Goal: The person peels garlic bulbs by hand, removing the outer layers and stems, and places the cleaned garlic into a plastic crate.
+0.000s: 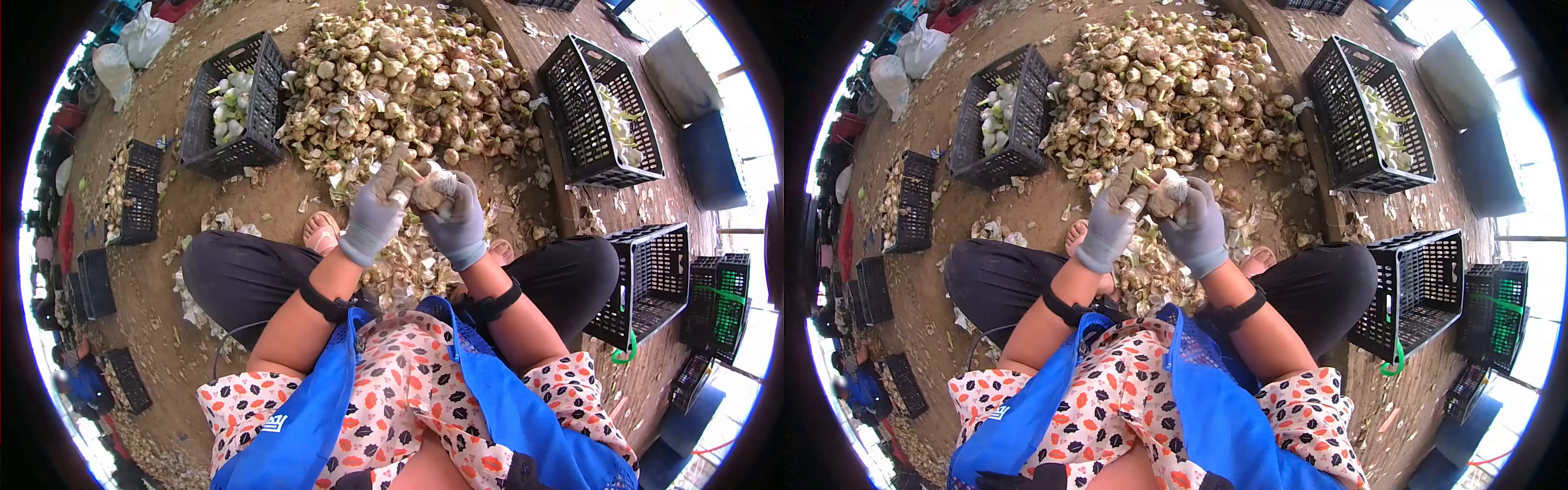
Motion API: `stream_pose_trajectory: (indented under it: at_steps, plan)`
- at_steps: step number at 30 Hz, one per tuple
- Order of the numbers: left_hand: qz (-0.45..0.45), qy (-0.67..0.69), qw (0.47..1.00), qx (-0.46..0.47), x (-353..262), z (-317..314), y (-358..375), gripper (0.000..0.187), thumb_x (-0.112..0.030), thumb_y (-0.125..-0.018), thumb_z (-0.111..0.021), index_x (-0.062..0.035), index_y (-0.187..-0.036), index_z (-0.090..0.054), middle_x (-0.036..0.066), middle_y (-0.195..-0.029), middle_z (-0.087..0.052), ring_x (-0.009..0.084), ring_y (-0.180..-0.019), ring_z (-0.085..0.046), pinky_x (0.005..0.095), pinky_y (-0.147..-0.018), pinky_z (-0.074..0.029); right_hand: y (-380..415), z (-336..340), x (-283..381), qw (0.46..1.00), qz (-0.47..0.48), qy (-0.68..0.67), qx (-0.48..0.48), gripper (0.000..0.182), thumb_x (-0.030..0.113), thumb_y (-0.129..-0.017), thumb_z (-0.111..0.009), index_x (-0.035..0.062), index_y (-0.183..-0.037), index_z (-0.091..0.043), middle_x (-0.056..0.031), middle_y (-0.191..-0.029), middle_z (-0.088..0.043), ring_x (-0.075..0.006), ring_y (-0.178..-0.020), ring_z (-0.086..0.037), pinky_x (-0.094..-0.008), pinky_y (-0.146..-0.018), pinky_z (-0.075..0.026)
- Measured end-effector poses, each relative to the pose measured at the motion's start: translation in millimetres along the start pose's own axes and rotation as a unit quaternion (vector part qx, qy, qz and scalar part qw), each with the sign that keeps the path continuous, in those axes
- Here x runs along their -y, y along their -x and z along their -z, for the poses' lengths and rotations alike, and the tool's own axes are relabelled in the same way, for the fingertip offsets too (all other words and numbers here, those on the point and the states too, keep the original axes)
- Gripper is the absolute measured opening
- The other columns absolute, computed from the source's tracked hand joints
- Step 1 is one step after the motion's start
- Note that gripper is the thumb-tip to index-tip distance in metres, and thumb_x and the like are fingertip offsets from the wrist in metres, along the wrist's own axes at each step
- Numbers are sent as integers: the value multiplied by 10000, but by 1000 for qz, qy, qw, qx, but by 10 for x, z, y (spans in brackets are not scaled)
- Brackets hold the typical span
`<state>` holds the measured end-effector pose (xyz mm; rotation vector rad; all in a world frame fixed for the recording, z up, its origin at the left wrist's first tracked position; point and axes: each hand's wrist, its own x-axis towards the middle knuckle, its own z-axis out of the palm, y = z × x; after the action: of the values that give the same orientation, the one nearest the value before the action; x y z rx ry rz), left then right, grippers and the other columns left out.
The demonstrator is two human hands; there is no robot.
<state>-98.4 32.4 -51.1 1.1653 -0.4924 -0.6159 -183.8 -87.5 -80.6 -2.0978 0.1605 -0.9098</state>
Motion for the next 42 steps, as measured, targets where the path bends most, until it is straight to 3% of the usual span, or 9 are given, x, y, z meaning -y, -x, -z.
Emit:
stream_pose_trajectory:
  at_steps: [4, 7, 15, 17, 19, 21, 25, 34, 42]
  plan:
    - [-84, -158, 983, -44, 69, -10, 13, 504, 21, -930, -443, -5, -1413, -304, 113, -1224, -563, 127, -1085, -547, 227, -914, -426, 55, -79, 23, 938, -149, -312, 28, 562, -10, -719, -744, 29, -1173, -414, -113, -1154, -529, -195, -1018, -568, -302, -879, -457]
    - [-52, -149, 987, -39, 94, 37, 15, 532, 112, -882, -425, 11, -1396, -332, 106, -1390, -426, 130, -1218, -448, 240, -989, -368, 13, -57, 21, 912, -192, -361, 29, 590, -45, -728, -707, -3, -1221, -386, -101, -1175, -526, -169, -1088, -533, -305, -932, -442]
    - [-85, -138, 985, -54, 125, 32, 50, 421, 152, -835, -350, 14, -1195, -521, 59, -1119, -577, 125, -1040, -549, 239, -923, -413, -24, 43, 9, 852, -277, -438, 74, 476, 118, -812, -658, -10, -1208, -426, -96, -1095, -557, -165, -967, -573, -282, -832, -480]
    - [-44, -126, 990, -49, 113, 54, 65, 408, 140, -844, -371, 7, -1197, -526, 63, -1113, -583, 128, -1030, -554, 244, -913, -424, -40, 95, -41, 628, -364, -662, 186, 423, 258, -883, -558, -8, -1196, -456, -94, -1038, -577, -157, -871, -588, -290, -755, -498]
    - [-7, -117, 992, -44, 159, 56, 93, 395, 129, -852, -392, -1, -1199, -531, 67, -1107, -589, 131, -1020, -560, 250, -903, -435, 1, 133, -26, 624, -418, -639, 168, 463, 351, -908, -492, -6, -1202, -463, -91, -998, -587, -165, -805, -596, -321, -703, -511]
    - [-8, 75, 996, -49, 222, 81, 4, 356, 31, -873, -514, -12, -1226, -523, 66, -1126, -586, 135, -1033, -547, 263, -908, -435, -36, 95, -45, 799, -363, -466, 110, 419, 254, -892, -552, 0, -1211, -456, -90, -1005, -586, -166, -825, -594, -332, -711, -514]
    - [86, -82, 992, -51, 59, 116, -2, 479, -176, -872, -639, 1, -1285, -475, 55, -1204, -560, 122, -1082, -511, 268, -950, -396, 3, -72, -136, 890, -253, -372, 71, 478, 10, -790, -662, 18, -1214, -441, -87, -1108, -548, -140, -987, -551, -270, -814, -479]
    - [94, -29, 986, -135, 195, 100, 18, 336, 65, -816, -527, 31, -1148, -571, 61, -1047, -642, 119, -894, -599, 241, -811, -482, 98, -46, -27, 972, -162, -133, 110, 568, 29, -707, -761, -9, -1191, -466, -75, -1094, -559, -136, -995, -554, -272, -883, -452]
    - [-34, -48, 987, -149, 442, 57, 78, 422, 179, -686, -366, 20, -1042, -528, 92, -966, -618, 171, -924, -601, 287, -856, -477, -35, 65, 91, 757, -374, -513, 156, 544, -3, -720, -714, 25, -1205, -469, -31, -1032, -570, -126, -929, -571, -290, -846, -472]
